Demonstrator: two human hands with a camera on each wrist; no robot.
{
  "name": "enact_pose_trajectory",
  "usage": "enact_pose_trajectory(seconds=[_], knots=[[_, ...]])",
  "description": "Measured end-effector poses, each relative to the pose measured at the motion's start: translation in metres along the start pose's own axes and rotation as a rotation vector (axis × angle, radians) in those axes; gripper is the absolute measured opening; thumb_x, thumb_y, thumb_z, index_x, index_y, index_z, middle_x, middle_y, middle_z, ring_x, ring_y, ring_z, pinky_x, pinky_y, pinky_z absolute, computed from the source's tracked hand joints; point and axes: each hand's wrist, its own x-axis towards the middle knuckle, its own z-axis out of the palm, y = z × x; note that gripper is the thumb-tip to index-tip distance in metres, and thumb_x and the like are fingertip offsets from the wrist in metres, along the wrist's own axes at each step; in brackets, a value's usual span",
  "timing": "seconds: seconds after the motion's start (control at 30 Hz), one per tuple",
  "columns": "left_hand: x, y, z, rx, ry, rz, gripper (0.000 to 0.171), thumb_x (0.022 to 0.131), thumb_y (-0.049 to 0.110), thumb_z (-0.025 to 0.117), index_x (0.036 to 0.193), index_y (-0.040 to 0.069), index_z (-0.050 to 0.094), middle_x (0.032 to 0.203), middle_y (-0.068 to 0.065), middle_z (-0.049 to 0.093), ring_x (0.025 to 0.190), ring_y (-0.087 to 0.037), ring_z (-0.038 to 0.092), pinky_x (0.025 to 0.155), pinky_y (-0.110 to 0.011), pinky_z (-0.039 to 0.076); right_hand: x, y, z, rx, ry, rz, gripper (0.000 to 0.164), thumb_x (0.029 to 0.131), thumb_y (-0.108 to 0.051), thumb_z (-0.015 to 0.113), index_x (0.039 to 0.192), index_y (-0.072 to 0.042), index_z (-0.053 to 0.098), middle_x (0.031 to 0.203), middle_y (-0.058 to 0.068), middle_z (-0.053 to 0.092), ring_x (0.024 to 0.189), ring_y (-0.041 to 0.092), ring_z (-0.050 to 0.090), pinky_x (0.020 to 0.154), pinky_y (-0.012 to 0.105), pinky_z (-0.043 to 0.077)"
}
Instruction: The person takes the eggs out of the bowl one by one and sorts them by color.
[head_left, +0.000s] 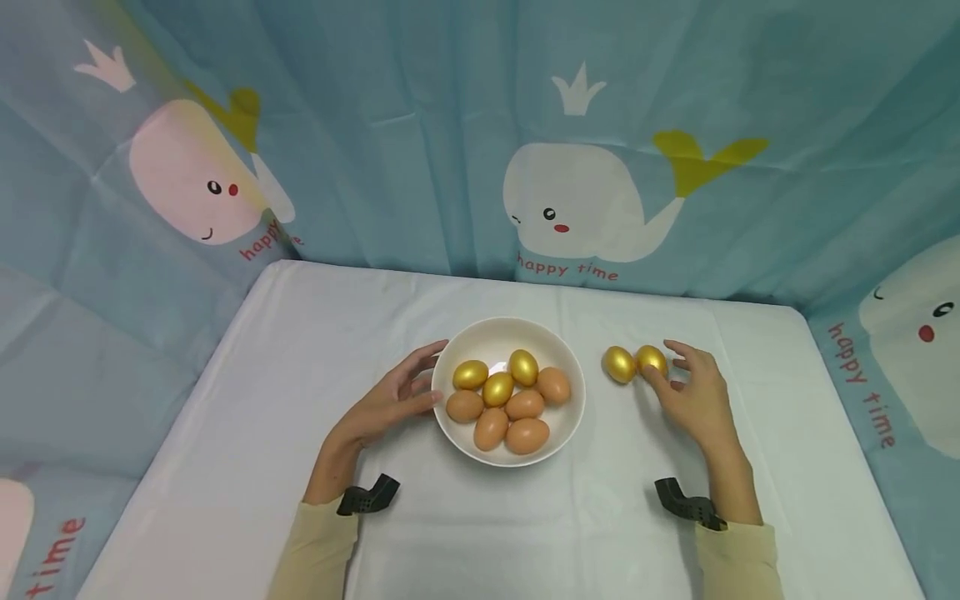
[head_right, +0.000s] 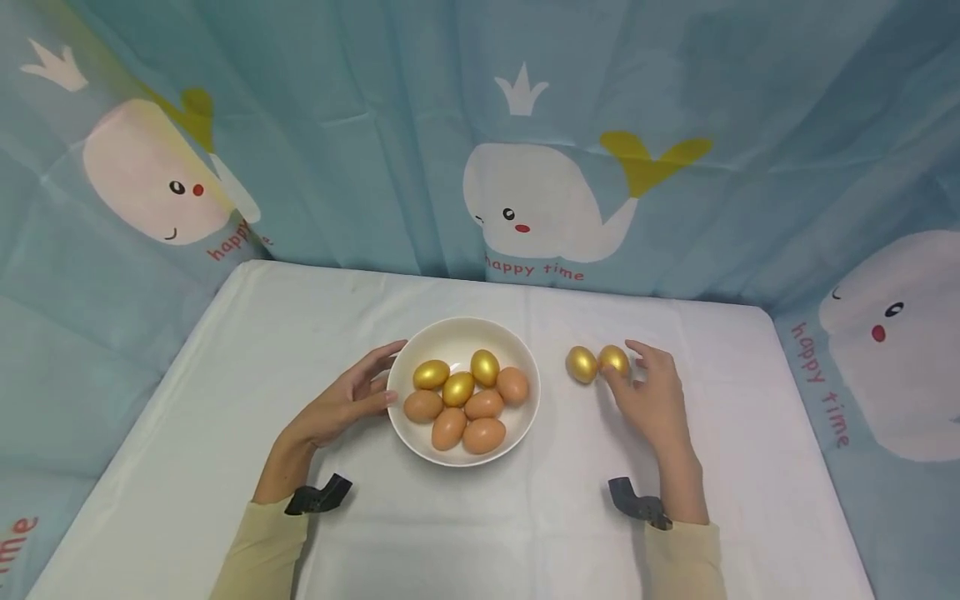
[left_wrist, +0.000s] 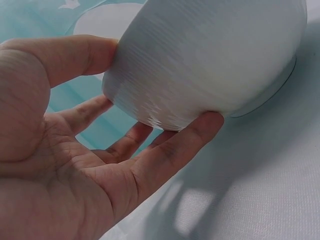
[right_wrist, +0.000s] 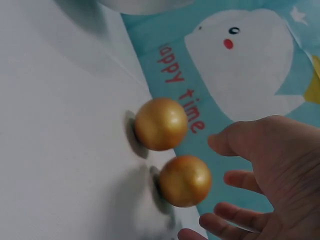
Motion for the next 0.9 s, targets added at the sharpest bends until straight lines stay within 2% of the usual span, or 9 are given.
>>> enact_pose_trajectory(seconds=[0.13, 0.23, 0.3, 0.37, 0.43, 0.5, 0.57, 0.67, 0.9], knots=[[0.001, 0.002, 0.001, -0.008, 0.0, 0.014, 0.076, 0.101, 0.008, 0.067, 0.165, 0.032, 0.032, 0.167, -0.014, 0.035, 0.152, -0.044, 0.044, 0.102, -0.035, 0.06, -0.001, 0.0, -0.01, -0.014, 0.029, 0.018, 0.052, 0.103, -0.026, 0.069, 0.147, 0.0, 0.057, 0.147, 0.032, 0.05, 0.131, 0.052, 0.059, 0.093, 0.055, 0.058], [0.001, 0.004, 0.002, -0.011, 0.004, 0.019, 0.076, 0.101, 0.008, 0.068, 0.165, 0.031, 0.033, 0.166, -0.014, 0.036, 0.152, -0.044, 0.045, 0.101, -0.033, 0.06, -0.001, -0.002, -0.014, -0.008, 0.047, 0.033, 0.05, 0.104, -0.028, 0.067, 0.146, -0.002, 0.059, 0.146, 0.029, 0.053, 0.131, 0.05, 0.06, 0.094, 0.043, 0.061], [0.002, 0.004, 0.002, -0.018, -0.004, 0.019, 0.076, 0.101, 0.009, 0.068, 0.165, 0.031, 0.032, 0.166, -0.014, 0.035, 0.152, -0.044, 0.045, 0.101, -0.033, 0.06, -0.002, -0.003, -0.014, 0.005, 0.061, 0.029, 0.049, 0.104, -0.027, 0.068, 0.145, -0.002, 0.06, 0.145, 0.027, 0.054, 0.131, 0.048, 0.061, 0.092, 0.025, 0.061], [0.002, 0.003, 0.003, -0.025, -0.014, 0.017, 0.077, 0.101, 0.009, 0.068, 0.165, 0.031, 0.032, 0.166, -0.015, 0.035, 0.152, -0.043, 0.045, 0.101, -0.034, 0.06, -0.002, -0.005, -0.014, 0.017, 0.069, 0.007, 0.047, 0.103, -0.025, 0.068, 0.143, -0.002, 0.061, 0.143, 0.025, 0.056, 0.131, 0.048, 0.062, 0.088, 0.009, 0.055], [0.002, 0.002, 0.003, -0.025, -0.017, 0.015, 0.077, 0.101, 0.01, 0.068, 0.166, 0.031, 0.031, 0.166, -0.015, 0.035, 0.152, -0.043, 0.045, 0.101, -0.034, 0.06, -0.001, -0.008, -0.012, 0.021, 0.064, -0.032, 0.045, 0.103, -0.023, 0.069, 0.142, -0.001, 0.062, 0.142, 0.025, 0.057, 0.129, 0.047, 0.063, 0.087, 0.003, 0.051], [0.002, 0.002, 0.003, -0.017, -0.014, 0.015, 0.077, 0.101, 0.01, 0.068, 0.165, 0.031, 0.032, 0.166, -0.015, 0.035, 0.152, -0.043, 0.045, 0.102, -0.034, 0.059, 0.001, -0.014, -0.011, 0.01, 0.05, -0.07, 0.044, 0.103, -0.023, 0.069, 0.142, -0.002, 0.063, 0.141, 0.025, 0.058, 0.128, 0.046, 0.063, 0.089, 0.013, 0.057], [0.002, 0.002, 0.003, -0.004, -0.008, 0.014, 0.077, 0.101, 0.01, 0.068, 0.165, 0.031, 0.032, 0.165, -0.015, 0.036, 0.152, -0.043, 0.045, 0.103, -0.033, 0.059, 0.003, -0.021, -0.011, -0.008, 0.036, -0.099, 0.043, 0.103, -0.023, 0.068, 0.141, -0.002, 0.063, 0.141, 0.025, 0.059, 0.126, 0.045, 0.064, 0.095, 0.032, 0.061], [0.002, 0.001, 0.001, 0.014, -0.002, 0.016, 0.077, 0.101, 0.01, 0.068, 0.165, 0.032, 0.033, 0.165, -0.015, 0.037, 0.152, -0.044, 0.045, 0.105, -0.033, 0.058, 0.006, -0.034, -0.013, -0.029, 0.018, -0.116, 0.042, 0.103, -0.022, 0.067, 0.14, -0.003, 0.063, 0.141, 0.025, 0.059, 0.125, 0.043, 0.063, 0.098, 0.058, 0.056], [0.001, -0.001, 0.0, 0.001, -0.007, 0.017, 0.078, 0.1, 0.012, 0.07, 0.165, 0.031, 0.032, 0.165, -0.016, 0.037, 0.151, -0.044, 0.046, 0.103, -0.033, 0.058, 0.012, -0.063, -0.019, -0.045, -0.019, -0.163, 0.042, 0.102, -0.019, 0.07, 0.14, -0.003, 0.063, 0.14, 0.022, 0.061, 0.124, 0.042, 0.064, 0.101, 0.061, 0.055]])
